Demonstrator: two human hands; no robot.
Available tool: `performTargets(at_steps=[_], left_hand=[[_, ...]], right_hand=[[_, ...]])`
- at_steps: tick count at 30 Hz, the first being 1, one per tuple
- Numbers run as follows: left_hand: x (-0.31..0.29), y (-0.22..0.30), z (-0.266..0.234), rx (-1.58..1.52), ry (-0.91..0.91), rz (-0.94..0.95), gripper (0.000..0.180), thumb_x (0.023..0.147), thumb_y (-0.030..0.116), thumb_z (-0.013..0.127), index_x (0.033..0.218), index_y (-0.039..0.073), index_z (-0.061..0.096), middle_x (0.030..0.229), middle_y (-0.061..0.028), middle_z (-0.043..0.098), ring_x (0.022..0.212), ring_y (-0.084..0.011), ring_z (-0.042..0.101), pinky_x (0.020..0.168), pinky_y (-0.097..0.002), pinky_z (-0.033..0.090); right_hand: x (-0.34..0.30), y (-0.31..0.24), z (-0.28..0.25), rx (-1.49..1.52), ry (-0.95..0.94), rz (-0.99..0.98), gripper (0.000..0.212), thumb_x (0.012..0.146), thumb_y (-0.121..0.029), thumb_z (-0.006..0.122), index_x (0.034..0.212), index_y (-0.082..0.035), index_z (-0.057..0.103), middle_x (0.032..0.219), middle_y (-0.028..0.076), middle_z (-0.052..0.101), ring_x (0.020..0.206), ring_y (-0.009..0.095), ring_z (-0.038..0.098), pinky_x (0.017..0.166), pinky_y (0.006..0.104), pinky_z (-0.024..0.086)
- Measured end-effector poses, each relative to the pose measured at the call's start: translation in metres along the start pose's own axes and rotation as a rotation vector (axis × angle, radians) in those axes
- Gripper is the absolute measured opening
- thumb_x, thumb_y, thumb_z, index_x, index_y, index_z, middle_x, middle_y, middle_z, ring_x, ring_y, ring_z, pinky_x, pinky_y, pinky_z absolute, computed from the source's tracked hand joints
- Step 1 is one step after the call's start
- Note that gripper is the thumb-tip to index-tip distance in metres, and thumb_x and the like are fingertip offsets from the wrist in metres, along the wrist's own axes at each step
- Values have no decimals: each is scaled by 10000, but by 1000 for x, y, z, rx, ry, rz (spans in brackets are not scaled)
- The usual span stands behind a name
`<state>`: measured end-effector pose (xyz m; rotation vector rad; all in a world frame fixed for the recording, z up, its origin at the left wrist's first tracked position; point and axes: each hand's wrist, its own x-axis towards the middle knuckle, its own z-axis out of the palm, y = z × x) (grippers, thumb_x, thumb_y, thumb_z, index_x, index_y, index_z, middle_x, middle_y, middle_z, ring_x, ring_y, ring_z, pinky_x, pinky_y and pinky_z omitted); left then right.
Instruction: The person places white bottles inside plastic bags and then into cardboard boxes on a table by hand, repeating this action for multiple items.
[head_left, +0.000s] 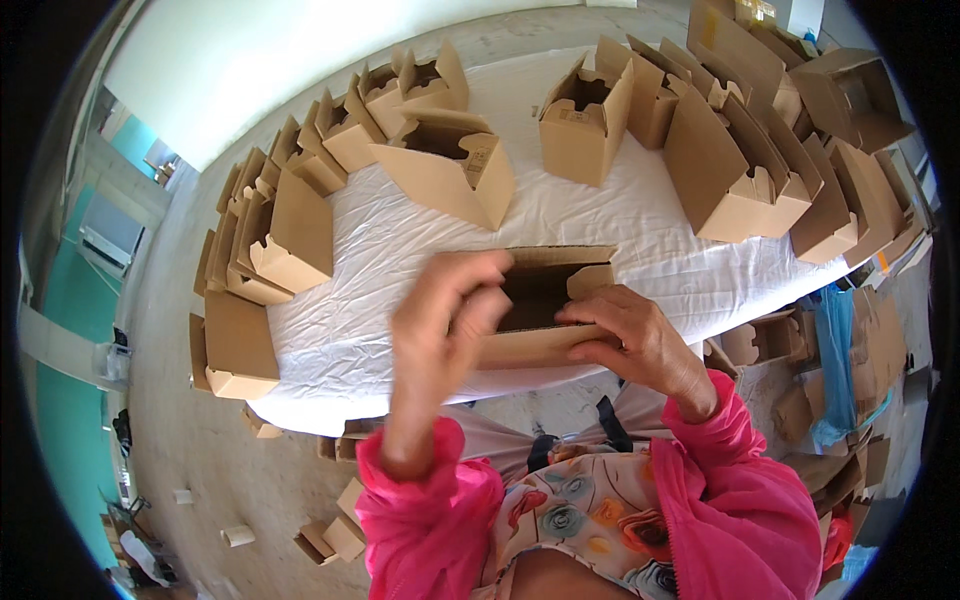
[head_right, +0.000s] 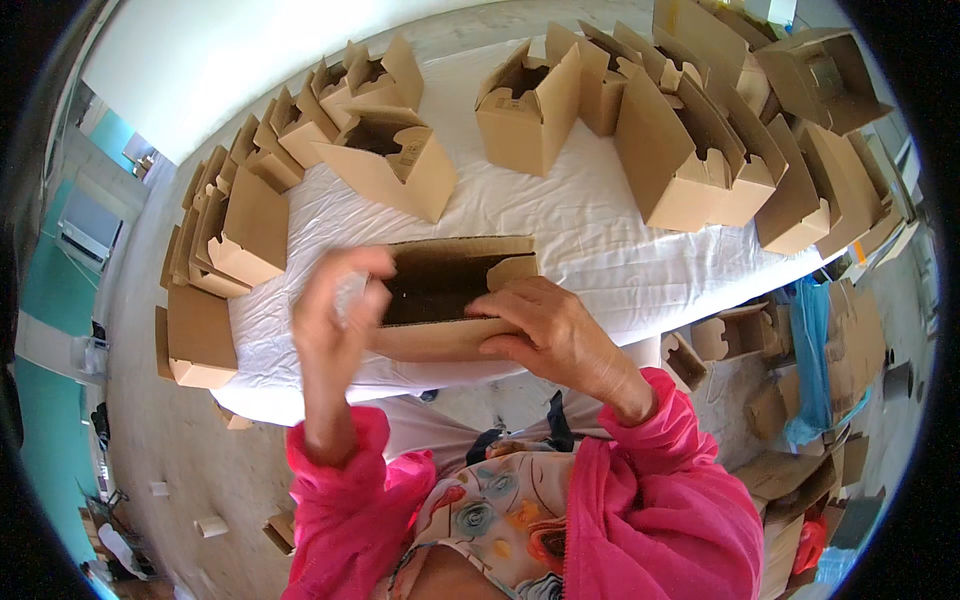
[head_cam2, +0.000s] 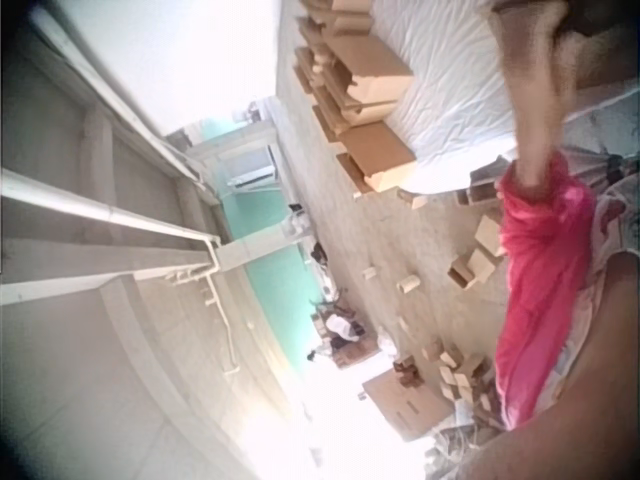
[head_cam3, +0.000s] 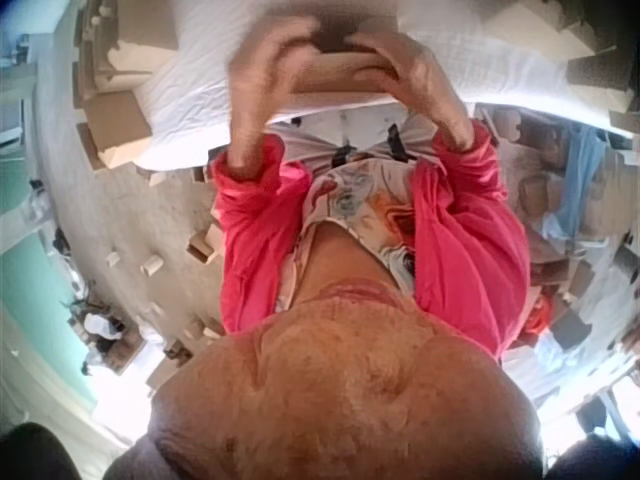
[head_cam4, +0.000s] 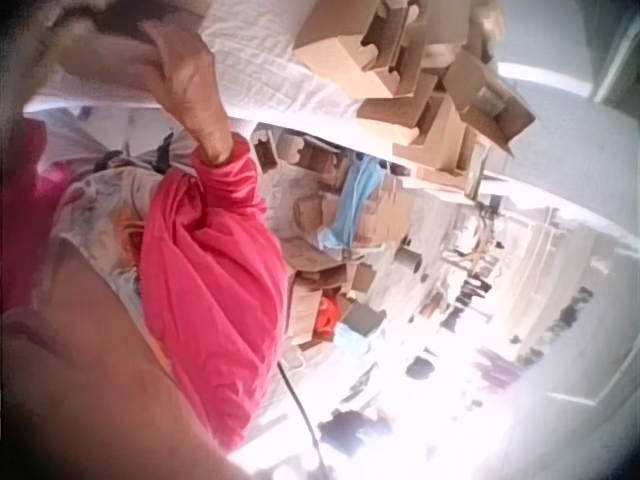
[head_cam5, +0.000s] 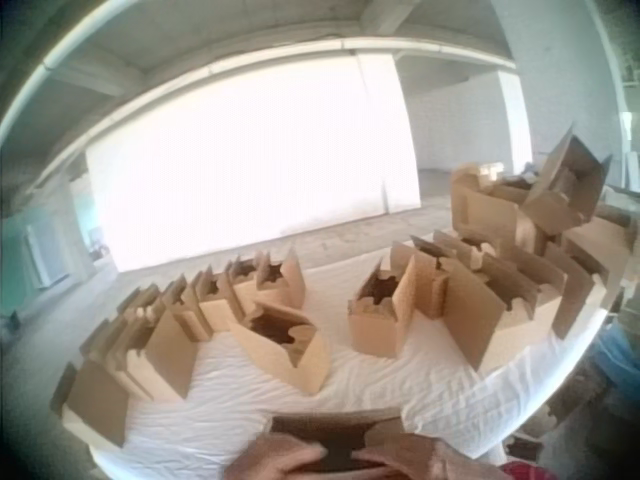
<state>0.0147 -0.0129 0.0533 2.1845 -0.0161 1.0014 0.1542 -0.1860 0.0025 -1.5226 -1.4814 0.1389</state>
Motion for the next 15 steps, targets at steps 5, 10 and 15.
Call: performTargets(at_steps=[5,10,15], left_hand=[[79,-95,-16,469,-72,57,465,846,246,622,1207,-25,512,1161,-235,564,1061,-355,554,900,-418,431],[118,-168,3,859,-461,-217,789,699,477,683,1267,-16,446,1173,-230,574,1130,-376,517,974,-532,319],[128,-155,-1,755,-596,-422,557,640,265,680,1091,-14,509,1022,-216,636,989,-366,598,891,-459,399]], right_hand=[[-3,-6,3,-11,-6,-2,235,697,-36,730,906,1,629,918,142,638,910,310,609,781,372,496],[-3,-2,7,4,37,-56,202,703,-39,720,882,-4,635,902,132,644,914,308,613,777,375,497],[0,-6,-4,-80,86,-58,163,701,-24,698,852,-15,641,870,114,655,879,294,627,767,366,496]])
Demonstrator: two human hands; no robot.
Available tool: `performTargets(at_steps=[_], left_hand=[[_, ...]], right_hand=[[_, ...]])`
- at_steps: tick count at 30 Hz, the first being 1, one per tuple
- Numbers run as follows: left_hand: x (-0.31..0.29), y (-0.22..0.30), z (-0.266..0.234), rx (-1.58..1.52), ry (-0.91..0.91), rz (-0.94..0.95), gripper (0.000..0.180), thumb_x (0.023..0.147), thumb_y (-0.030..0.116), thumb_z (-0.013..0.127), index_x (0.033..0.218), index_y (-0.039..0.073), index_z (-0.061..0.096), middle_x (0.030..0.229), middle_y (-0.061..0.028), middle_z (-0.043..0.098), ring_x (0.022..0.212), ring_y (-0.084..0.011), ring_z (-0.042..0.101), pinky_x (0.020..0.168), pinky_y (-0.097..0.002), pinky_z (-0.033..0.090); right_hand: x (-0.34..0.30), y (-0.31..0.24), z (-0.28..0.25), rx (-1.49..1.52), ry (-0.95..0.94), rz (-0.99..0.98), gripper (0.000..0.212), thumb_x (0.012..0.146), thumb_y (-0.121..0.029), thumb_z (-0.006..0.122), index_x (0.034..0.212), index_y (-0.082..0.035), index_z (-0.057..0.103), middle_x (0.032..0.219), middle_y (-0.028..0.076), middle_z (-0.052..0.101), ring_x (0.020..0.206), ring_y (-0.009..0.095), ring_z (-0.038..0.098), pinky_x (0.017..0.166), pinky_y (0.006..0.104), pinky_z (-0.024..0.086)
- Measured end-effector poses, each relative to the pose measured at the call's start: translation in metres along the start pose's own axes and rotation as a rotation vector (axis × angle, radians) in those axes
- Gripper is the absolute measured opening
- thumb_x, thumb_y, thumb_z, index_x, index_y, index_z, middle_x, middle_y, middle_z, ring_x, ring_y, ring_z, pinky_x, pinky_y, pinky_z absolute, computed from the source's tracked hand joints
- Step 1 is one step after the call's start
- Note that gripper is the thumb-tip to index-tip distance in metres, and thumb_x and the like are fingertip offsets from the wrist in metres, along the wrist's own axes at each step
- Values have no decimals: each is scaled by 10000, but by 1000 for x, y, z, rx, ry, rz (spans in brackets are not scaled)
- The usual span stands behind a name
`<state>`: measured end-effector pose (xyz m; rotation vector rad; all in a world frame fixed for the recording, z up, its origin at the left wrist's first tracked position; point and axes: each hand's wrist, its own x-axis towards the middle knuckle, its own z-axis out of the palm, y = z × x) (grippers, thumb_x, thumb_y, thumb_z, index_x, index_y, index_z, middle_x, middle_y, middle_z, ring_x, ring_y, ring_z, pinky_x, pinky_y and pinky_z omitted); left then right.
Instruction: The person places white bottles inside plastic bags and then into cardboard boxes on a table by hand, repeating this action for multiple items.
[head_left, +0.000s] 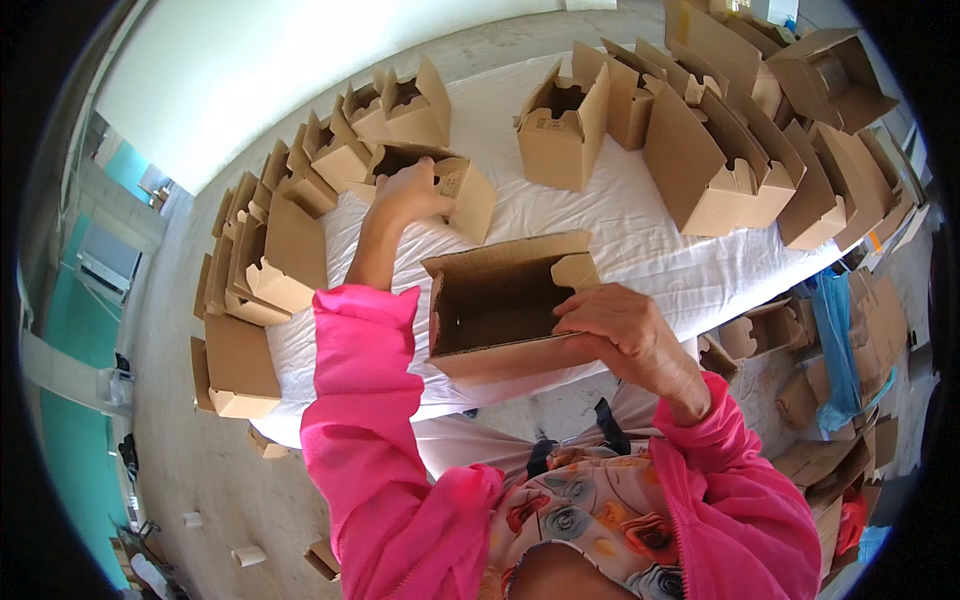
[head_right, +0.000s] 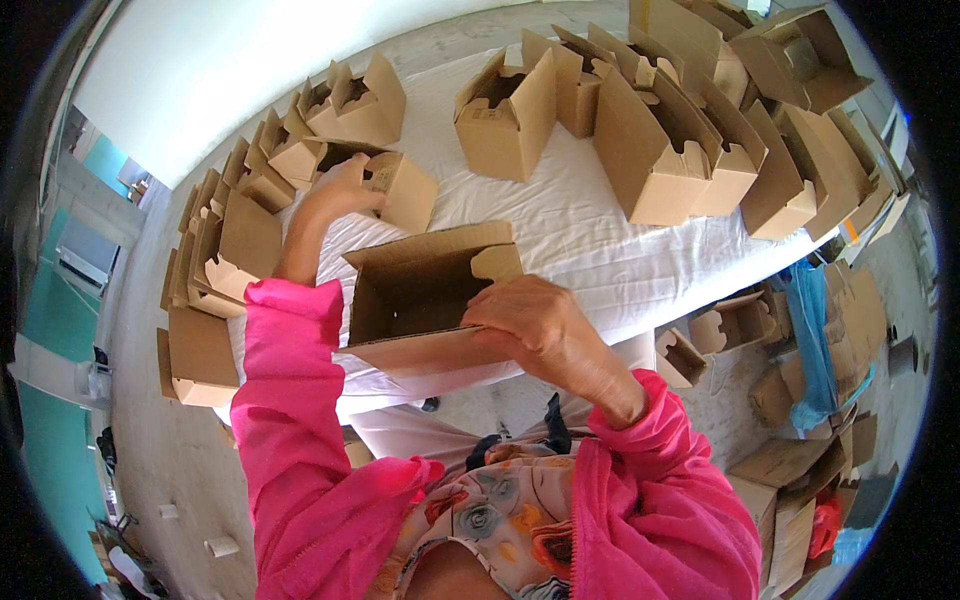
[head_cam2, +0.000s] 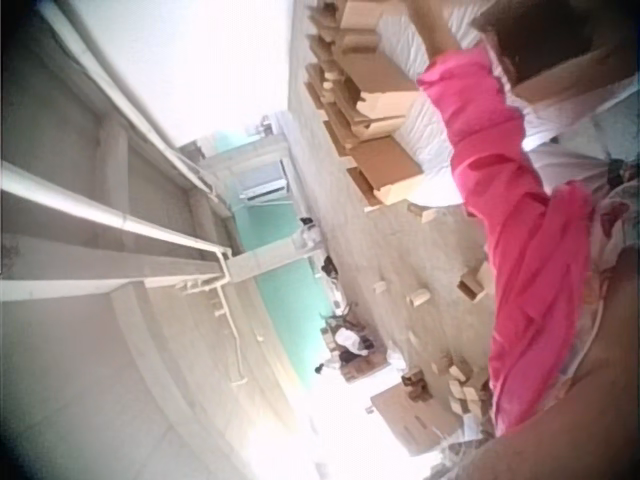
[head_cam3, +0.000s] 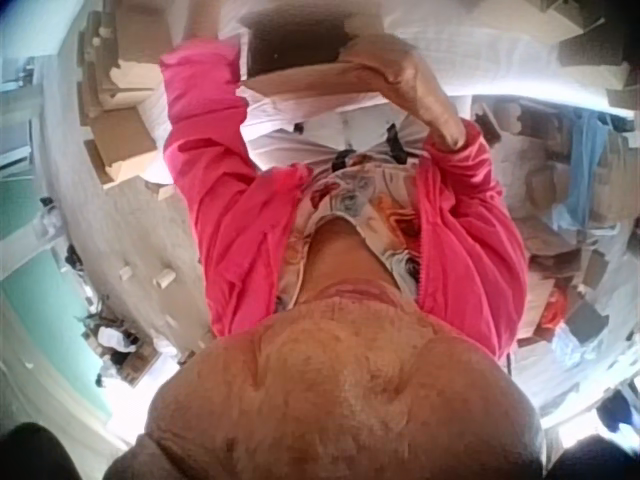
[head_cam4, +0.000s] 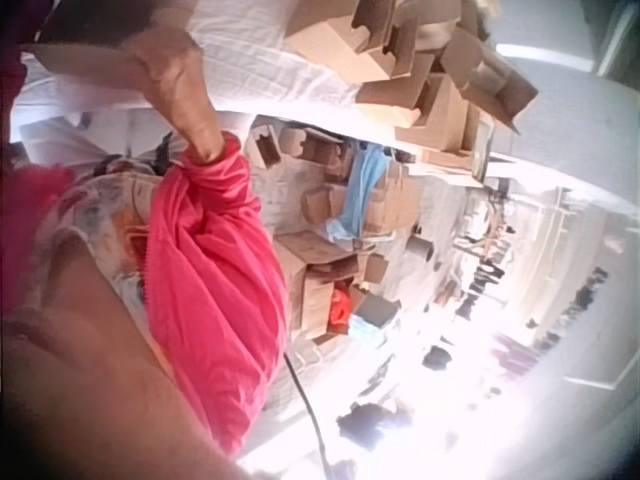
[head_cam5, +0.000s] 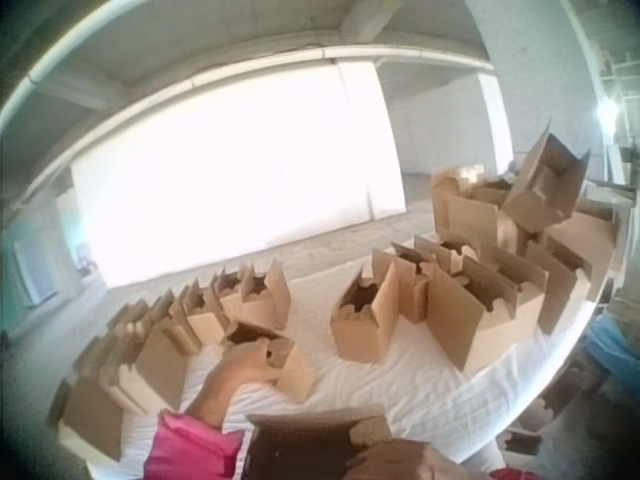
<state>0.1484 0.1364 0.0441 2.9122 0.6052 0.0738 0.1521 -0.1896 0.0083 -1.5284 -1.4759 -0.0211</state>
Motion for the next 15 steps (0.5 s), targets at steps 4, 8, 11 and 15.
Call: performTargets(at_steps=[4,8,11,15], left_hand=[[-38,-20,0,-204,119,135,389,661,74,667,1019,20,526,982,-178,643,958,-369,601,773,-395,478],[-73,-31,16,-173,258,213,277,732,-16,595,998,45,547,939,-138,656,880,-349,621,708,-426,477],[-97,-33,7,90,543,327,251,725,-48,550,949,65,561,849,-123,638,768,-357,613,650,-439,468],[-135,-45,-9,285,521,280,242,715,-71,514,903,74,559,777,-118,597,718,-342,591,643,-435,466]], right_hand=[[3,8,-11,-122,122,-41,173,682,-7,689,845,-33,637,854,98,657,838,275,635,745,351,497],[5,17,-9,-230,186,-6,180,683,12,687,851,-37,642,868,102,662,860,281,633,746,345,505],[4,21,-13,-294,228,6,195,694,36,681,876,-29,653,895,122,669,890,281,637,753,340,512],[2,27,-15,-271,290,29,192,693,55,668,868,-24,656,897,123,671,913,275,637,761,340,513]])
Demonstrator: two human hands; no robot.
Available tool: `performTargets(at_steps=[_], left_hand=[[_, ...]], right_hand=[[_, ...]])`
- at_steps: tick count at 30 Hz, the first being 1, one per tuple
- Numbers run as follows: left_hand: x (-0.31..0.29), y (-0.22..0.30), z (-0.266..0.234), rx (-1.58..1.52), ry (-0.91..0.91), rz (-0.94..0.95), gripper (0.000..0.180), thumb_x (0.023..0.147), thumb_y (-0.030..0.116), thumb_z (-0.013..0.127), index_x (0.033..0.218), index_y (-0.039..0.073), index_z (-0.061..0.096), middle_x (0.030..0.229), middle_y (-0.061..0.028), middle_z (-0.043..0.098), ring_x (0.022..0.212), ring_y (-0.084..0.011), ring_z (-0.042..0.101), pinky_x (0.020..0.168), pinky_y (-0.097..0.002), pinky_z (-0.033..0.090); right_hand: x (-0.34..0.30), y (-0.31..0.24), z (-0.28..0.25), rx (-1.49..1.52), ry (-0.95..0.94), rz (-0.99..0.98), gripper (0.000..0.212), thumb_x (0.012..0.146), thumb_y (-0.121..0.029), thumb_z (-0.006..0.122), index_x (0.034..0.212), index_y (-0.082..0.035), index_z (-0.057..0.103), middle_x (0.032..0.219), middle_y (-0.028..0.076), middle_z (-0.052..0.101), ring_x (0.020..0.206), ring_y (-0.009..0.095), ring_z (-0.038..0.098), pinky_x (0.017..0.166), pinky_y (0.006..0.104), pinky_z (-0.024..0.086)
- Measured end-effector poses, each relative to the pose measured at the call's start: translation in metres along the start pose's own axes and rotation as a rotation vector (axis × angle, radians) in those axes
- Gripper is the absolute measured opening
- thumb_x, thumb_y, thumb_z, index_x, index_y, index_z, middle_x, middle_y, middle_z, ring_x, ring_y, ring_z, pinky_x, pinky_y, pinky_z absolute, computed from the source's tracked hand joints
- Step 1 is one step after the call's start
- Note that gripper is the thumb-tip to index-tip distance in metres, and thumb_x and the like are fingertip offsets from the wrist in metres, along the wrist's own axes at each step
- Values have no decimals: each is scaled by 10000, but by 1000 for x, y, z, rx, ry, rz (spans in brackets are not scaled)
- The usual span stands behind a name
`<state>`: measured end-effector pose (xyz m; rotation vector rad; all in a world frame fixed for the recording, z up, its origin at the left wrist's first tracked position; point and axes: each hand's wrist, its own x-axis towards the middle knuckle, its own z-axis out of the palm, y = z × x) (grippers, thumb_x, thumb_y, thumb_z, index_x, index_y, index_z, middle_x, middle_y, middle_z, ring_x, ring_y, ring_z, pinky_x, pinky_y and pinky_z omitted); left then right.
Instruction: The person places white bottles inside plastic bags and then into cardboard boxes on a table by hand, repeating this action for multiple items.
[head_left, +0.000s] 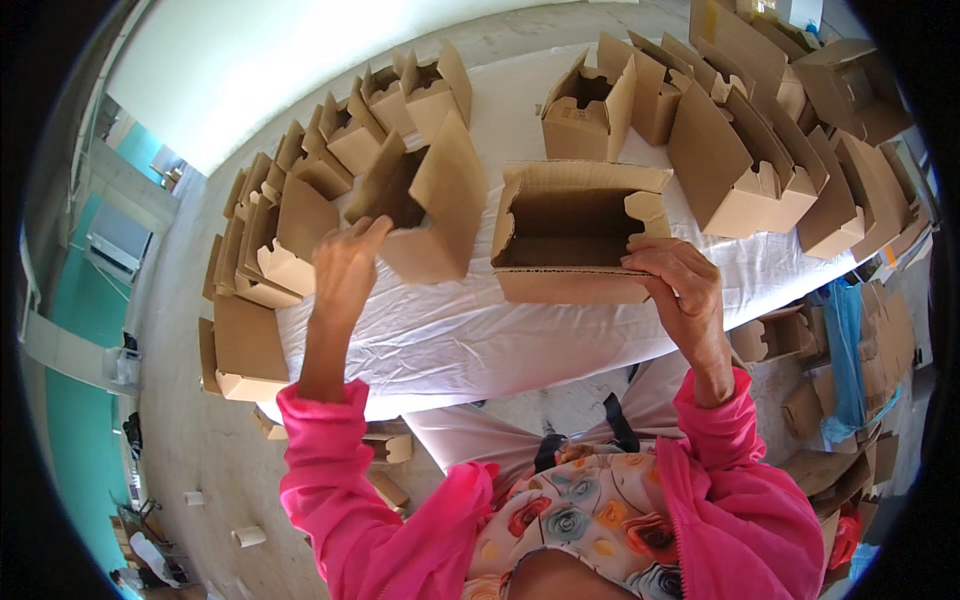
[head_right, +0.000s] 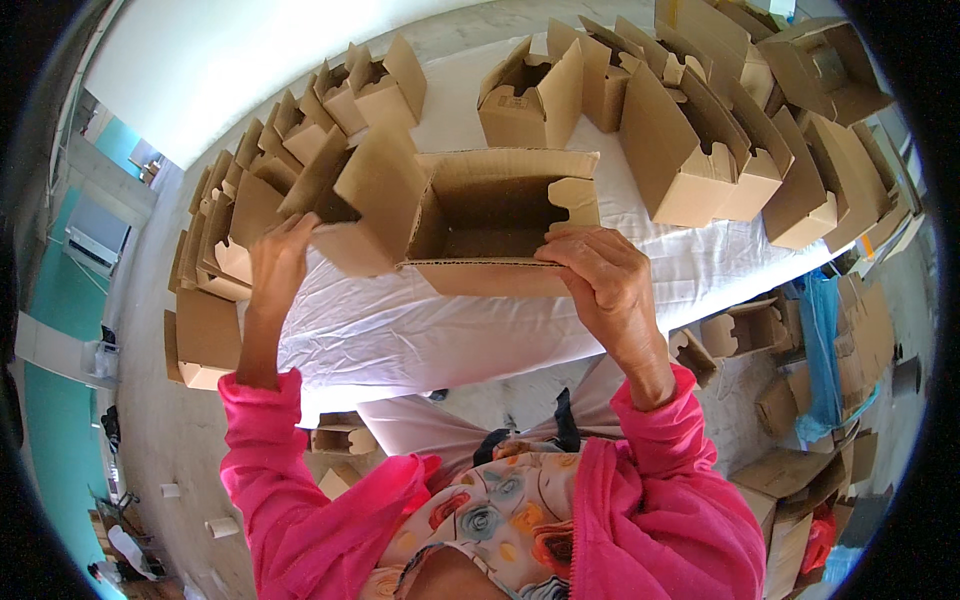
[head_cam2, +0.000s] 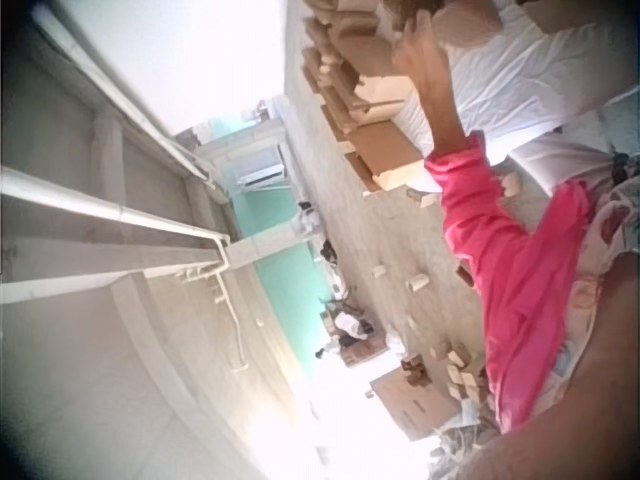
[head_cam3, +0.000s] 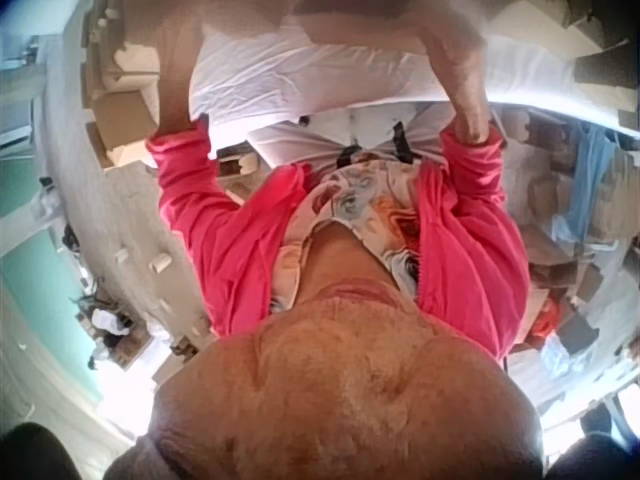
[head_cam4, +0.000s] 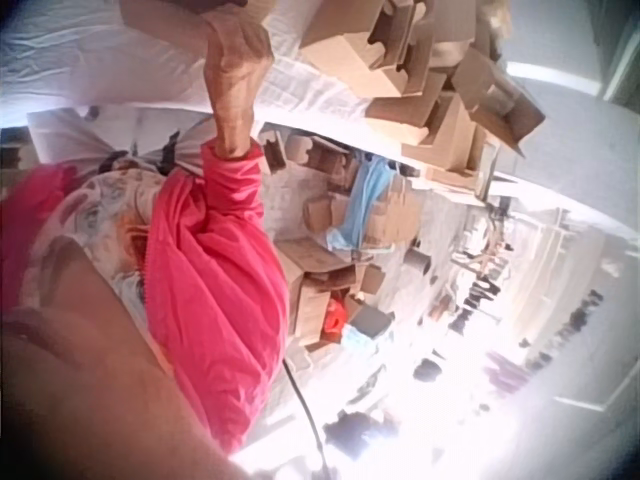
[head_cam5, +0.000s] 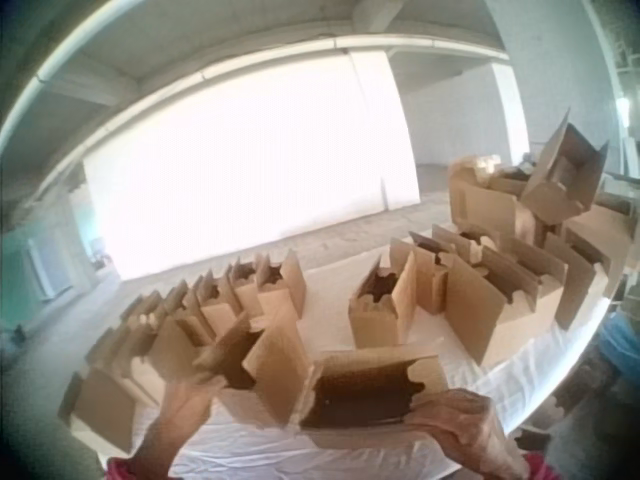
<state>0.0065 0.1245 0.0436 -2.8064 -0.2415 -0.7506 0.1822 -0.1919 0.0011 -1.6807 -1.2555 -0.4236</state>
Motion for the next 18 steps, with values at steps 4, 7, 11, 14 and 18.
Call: performTargets(at_steps=[4,7,11,14,18], left_hand=[[-23,-2,-28,32,-69,27,217,705,-88,495,847,63,557,762,-124,577,728,-334,580,656,-432,464],[-58,-19,-32,-135,-226,-77,195,698,-91,488,807,46,573,797,-134,597,763,-346,583,695,-429,464],[-61,-41,-33,-225,-480,-101,240,692,-89,488,852,26,625,891,-164,638,828,-377,590,747,-429,463],[-43,-47,-27,-291,-397,18,279,709,-40,525,957,20,639,916,-186,648,842,-390,596,744,-441,466],[2,-29,-1,-185,-838,-352,351,701,107,605,1041,21,629,939,-213,647,841,-373,618,745,-409,481]], right_hand=[[-1,4,7,6,12,-22,188,697,57,666,869,-17,651,895,124,669,921,279,635,764,342,510],[1,4,13,10,-23,-40,174,703,40,673,866,-13,642,884,131,663,917,290,631,772,352,506],[1,3,18,33,-53,5,155,717,8,677,864,-11,633,877,131,653,919,308,620,795,368,499],[3,4,15,25,-68,-24,156,729,-4,671,880,-8,630,896,120,647,940,313,608,808,374,494],[5,-3,12,12,-97,-31,181,728,-13,673,904,-7,630,914,109,646,977,314,597,827,383,490]])
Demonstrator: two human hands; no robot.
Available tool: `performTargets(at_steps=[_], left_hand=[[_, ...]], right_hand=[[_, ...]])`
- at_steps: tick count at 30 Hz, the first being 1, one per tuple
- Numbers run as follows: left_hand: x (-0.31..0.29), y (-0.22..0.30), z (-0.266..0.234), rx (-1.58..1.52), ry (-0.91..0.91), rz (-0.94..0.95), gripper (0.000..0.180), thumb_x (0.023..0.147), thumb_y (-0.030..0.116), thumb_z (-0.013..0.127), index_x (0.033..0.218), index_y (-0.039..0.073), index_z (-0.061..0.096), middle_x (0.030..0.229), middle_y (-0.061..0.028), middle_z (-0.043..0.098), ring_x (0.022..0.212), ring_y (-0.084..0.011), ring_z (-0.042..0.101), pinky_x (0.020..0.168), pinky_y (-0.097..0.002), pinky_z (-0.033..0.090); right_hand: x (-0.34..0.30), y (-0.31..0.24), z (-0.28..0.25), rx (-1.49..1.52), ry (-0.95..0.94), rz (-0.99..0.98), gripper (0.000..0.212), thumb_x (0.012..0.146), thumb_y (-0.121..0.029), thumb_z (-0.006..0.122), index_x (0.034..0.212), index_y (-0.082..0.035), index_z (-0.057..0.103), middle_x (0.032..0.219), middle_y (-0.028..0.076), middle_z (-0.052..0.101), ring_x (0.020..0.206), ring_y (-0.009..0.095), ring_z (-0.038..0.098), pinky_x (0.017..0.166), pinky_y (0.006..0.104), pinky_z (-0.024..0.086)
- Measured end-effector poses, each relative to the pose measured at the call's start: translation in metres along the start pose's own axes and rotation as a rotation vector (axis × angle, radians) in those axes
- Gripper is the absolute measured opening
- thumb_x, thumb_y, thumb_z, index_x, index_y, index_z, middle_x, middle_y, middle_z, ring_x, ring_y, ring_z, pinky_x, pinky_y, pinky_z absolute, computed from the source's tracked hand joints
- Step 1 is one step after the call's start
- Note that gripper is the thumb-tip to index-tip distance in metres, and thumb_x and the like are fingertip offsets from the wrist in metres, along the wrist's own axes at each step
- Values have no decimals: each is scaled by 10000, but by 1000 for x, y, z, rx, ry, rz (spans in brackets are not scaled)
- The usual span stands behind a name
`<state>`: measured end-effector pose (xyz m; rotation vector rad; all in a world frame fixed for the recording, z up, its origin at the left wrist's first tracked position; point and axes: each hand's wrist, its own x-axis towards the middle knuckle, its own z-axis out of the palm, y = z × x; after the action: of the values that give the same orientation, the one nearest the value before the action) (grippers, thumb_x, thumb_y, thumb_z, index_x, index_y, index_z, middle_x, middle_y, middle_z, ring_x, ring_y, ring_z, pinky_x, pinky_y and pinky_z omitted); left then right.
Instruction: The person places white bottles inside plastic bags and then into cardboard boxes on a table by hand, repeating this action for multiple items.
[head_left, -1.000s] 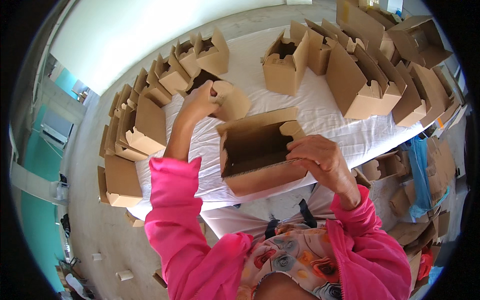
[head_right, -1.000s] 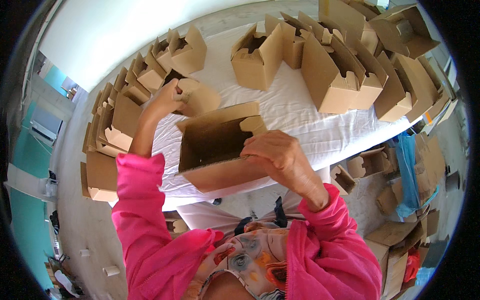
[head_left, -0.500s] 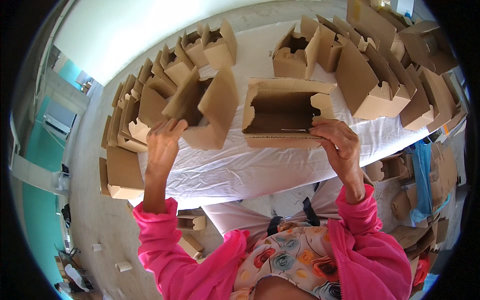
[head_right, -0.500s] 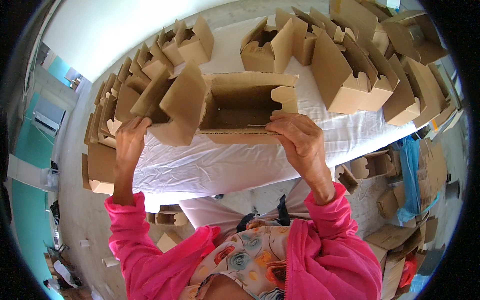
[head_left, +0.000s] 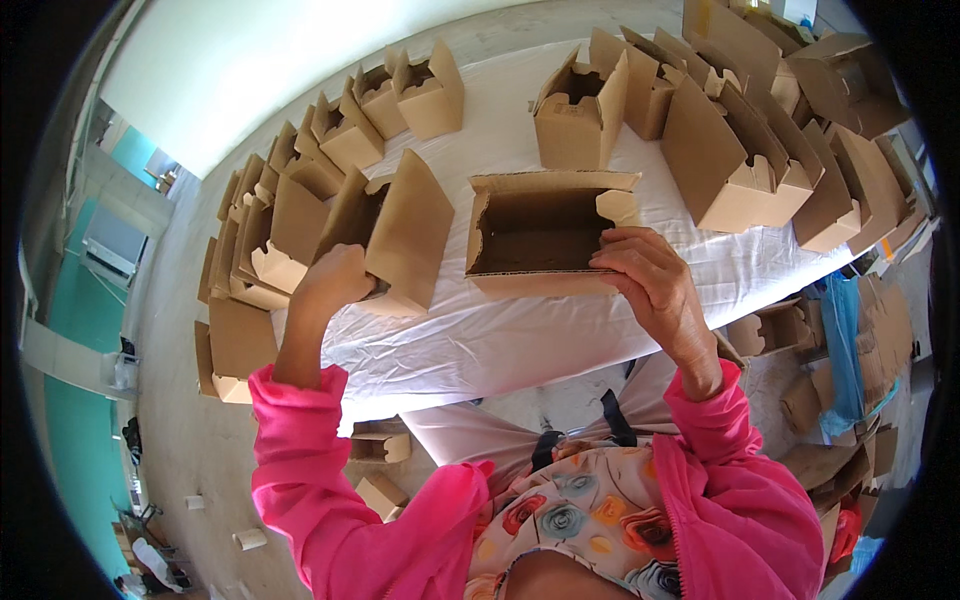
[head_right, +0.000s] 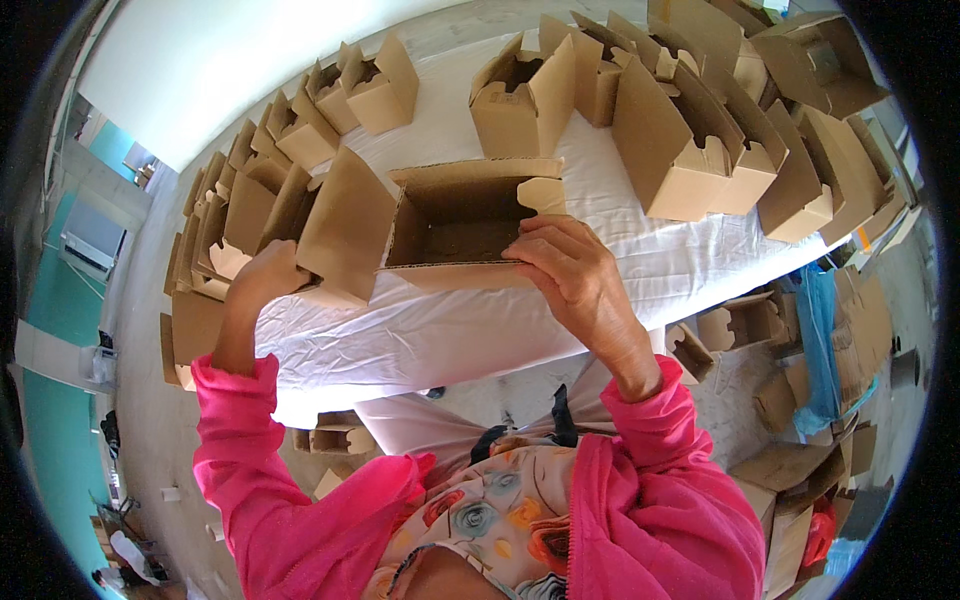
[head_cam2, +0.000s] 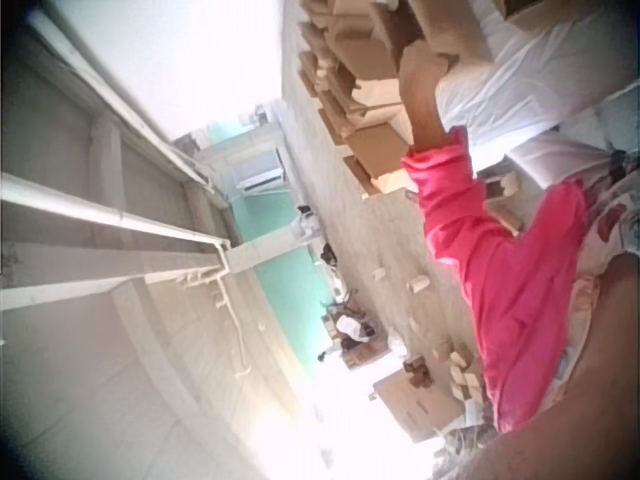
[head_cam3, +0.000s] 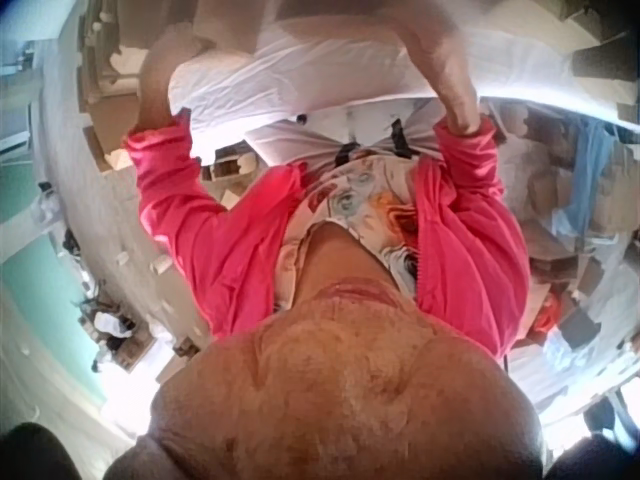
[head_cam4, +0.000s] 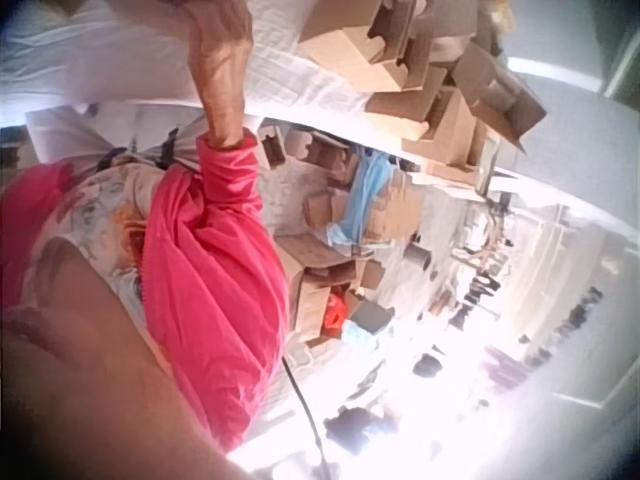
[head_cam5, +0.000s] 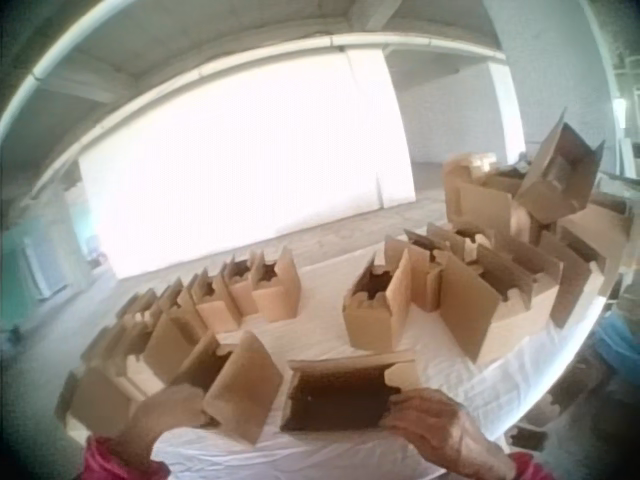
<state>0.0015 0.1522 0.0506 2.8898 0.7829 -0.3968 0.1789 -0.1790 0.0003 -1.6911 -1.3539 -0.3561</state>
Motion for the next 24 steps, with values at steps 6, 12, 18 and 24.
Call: performTargets(at_steps=[6,12,18,24], left_hand=[[18,-9,40,-278,19,-266,424,675,245,652,1055,59,643,938,-200,661,830,-249,641,736,-345,483],[36,-19,47,-339,-118,-422,376,669,307,689,982,99,670,900,-170,668,828,-226,638,731,-333,486],[26,-63,91,-1090,5,-148,375,756,215,660,1070,13,621,968,-141,656,867,-205,610,788,-317,465],[19,-34,79,-955,88,19,385,768,210,654,1088,0,610,976,-153,654,862,-197,606,781,-314,466]], right_hand=[[-3,-4,-2,6,62,0,266,708,-14,686,967,-17,624,1016,125,622,1027,333,572,863,410,472],[-6,-17,4,86,222,-180,350,705,30,649,1046,-43,614,1145,143,568,1065,349,544,856,417,466],[-6,-49,68,395,-51,-302,379,722,15,666,1087,-62,599,1174,136,557,1065,339,558,856,425,481],[38,-79,135,393,-54,-459,535,738,-105,694,1233,-53,497,1304,134,461,1233,321,422,998,461,371]])
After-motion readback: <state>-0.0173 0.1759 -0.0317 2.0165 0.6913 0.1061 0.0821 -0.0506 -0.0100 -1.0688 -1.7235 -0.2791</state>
